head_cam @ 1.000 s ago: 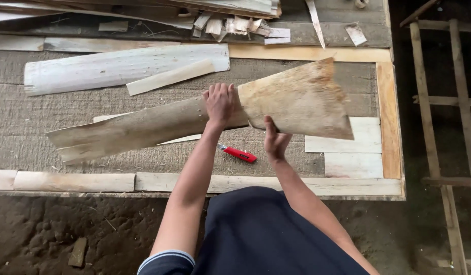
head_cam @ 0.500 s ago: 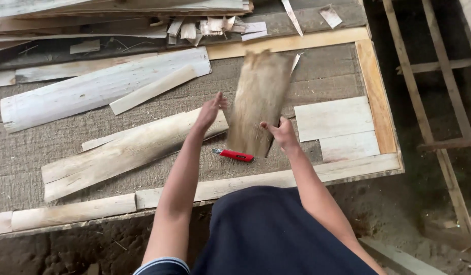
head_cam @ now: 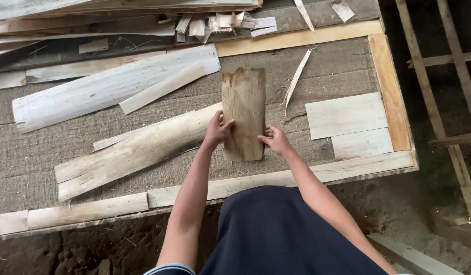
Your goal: Cutting thin wood veneer sheets into smaller rectangular pieces using a utility knife and a wooden straight edge as a guide.
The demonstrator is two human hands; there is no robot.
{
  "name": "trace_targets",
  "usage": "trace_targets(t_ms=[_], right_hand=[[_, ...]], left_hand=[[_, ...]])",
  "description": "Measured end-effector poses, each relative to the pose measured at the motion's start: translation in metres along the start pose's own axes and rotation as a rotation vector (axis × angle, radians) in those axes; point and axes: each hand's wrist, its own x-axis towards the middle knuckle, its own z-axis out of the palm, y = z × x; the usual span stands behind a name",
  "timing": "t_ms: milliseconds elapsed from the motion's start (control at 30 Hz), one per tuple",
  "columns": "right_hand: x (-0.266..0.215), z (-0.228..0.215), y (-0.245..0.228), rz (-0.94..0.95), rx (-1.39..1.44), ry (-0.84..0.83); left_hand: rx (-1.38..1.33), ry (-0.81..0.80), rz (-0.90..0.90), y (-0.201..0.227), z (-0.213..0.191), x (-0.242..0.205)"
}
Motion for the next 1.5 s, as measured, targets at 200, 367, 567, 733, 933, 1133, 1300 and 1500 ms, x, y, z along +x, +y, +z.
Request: trace_targets(t_ms=[200,367,567,733,933,1133,1300,1500], right_hand=[[0.003,-0.012,0.001,0.098,0.030,0.307],[0.032,-0.050,0.071,0.139,0.036,0.377],[0.040,-0.033,0.069,0.213,0.270,0.373],[0.046,-0.001,0.044,0.244,0.450,0.321],[0.056,0.029,0.039,0.236,0.529,0.250],[0.050,0.028,0.021,0.186,0.545,0.287],[0.053,0.023,0.017,0.148,0.611,0.353],[0.065,0.053,0.016,0.170,0.694,0.297]], left_hand=[[1.050,0.123,-0.134,-0.033,-0.054,-0.006],[1.344,-0.029,-0.244,-0.012,-0.068,-0.008],[1.410,-0.104,-0.297,-0.033,-0.078,0.017],[1.348,-0.113,-0.311,-0.009,-0.089,0.013],[1.373,-0.237,-0.320,0.033,-0.095,0.005],[1.504,-0.269,-0.220,0.019,-0.091,0.027],[1.461,-0.213,-0.209,0.058,-0.094,0.021],[1.522,-0.190,-0.319,0.057,-0.153,0.007]])
